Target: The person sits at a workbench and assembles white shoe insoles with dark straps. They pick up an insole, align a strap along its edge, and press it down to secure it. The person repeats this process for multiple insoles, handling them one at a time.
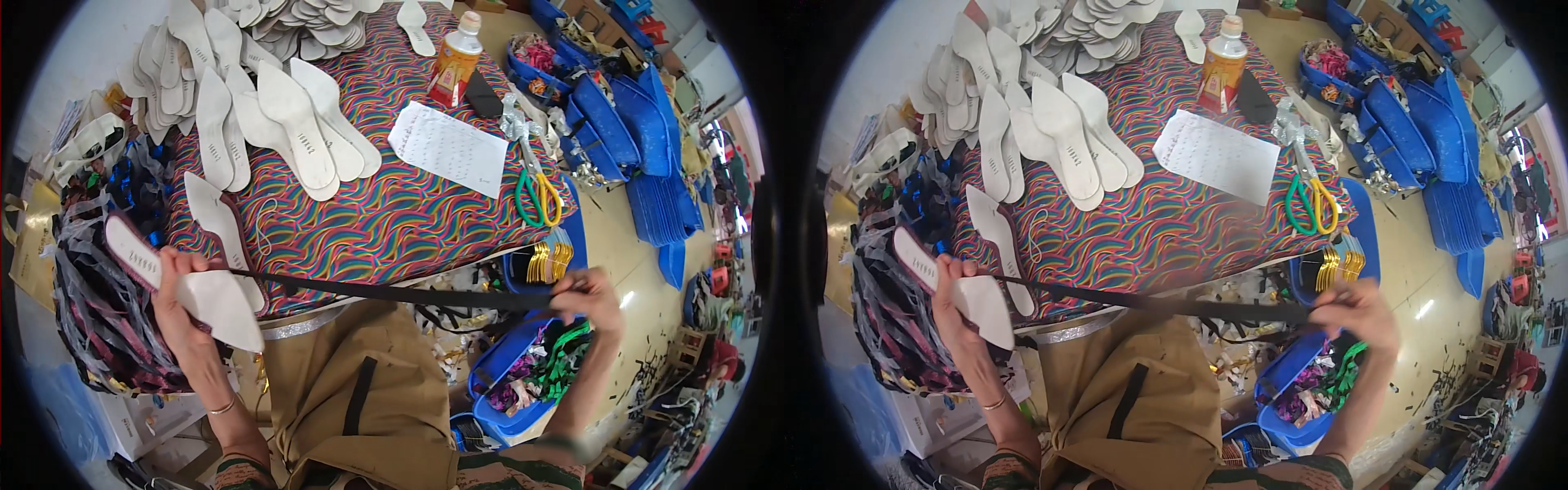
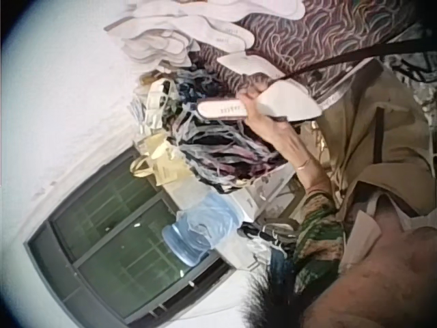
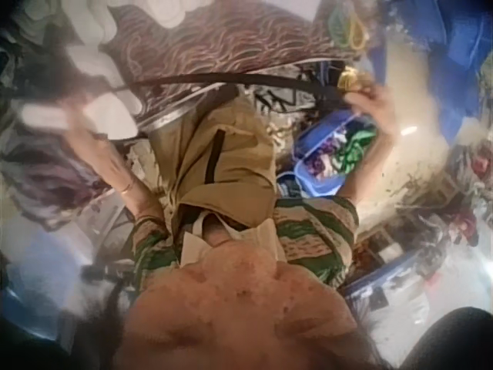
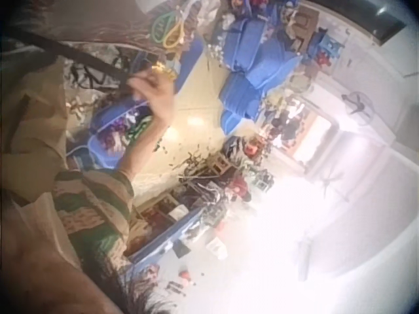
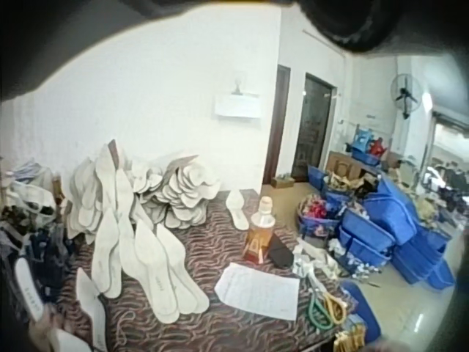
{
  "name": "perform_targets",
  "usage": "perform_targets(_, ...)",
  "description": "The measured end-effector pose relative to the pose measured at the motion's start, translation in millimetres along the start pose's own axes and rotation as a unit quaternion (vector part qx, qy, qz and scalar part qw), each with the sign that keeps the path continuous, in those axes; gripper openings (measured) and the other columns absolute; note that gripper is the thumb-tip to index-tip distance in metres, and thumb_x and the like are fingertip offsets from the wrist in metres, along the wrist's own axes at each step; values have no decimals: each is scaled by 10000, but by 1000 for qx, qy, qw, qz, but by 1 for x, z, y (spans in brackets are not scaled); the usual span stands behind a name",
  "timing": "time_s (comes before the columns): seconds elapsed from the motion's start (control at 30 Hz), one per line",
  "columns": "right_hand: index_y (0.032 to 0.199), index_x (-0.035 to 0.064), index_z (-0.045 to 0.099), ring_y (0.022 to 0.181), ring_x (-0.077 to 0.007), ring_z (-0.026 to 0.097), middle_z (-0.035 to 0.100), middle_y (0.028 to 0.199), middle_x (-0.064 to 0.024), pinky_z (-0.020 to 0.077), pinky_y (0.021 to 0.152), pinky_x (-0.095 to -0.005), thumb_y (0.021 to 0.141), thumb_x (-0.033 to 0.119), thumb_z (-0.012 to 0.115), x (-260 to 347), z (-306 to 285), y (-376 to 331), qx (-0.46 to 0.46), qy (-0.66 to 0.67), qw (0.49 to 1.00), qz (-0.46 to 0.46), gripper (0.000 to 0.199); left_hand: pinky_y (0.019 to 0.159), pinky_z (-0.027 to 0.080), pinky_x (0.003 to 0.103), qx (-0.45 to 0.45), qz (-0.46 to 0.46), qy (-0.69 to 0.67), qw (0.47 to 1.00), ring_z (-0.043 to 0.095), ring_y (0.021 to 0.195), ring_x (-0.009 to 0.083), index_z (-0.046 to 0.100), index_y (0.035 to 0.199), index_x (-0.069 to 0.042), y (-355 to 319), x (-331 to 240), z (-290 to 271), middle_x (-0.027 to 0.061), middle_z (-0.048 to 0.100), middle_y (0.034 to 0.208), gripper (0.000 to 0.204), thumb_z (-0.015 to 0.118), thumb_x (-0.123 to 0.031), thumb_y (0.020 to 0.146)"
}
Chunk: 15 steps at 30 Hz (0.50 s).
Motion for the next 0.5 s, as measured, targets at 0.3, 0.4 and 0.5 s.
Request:
perform_targets(0.3, 809, 86, 670, 512, -21, 419, 506, 620, 64, 285, 459, -198, 850, 348, 687, 158, -154, 28, -399, -177, 865, -246, 265, 815, 501, 361, -19, -26, -70, 997, 541, 841, 186, 545, 976, -84, -13, 9, -64, 7, 540, 817, 134, 561, -217, 968)
perform_targets(0.4, 928, 38, 688, 569, -62, 417, 531, 663, 35, 336, 531, -226, 891, 351, 650, 215, -164, 51, -486, -307, 741, -348, 317, 807, 510, 379, -109, -50, 23, 993, 566, 823, 187, 547, 943, -86, -26, 24, -43, 16, 544, 791, 155, 598, -233, 946)
perform_targets(0.5, 1070, -23, 652, 722, -100, 516, 630, 845, -44, 380, 674, -243, 923, 324, 619, 214, -113, 87, -508, -312, 720, -355, 378, 769, 520, 316, -60, -78, -39, 994, 572, 832, 182, 550, 1014, -70, -33, 37, -15, 11, 564, 824, 180, 619, -215, 933)
Point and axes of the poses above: each hand's wrist, its own y-axis towards the middle knuckle, its own z-axis out of the palm, x = y × z, the point moved 9 cm from there along y, towards the middle knuckle
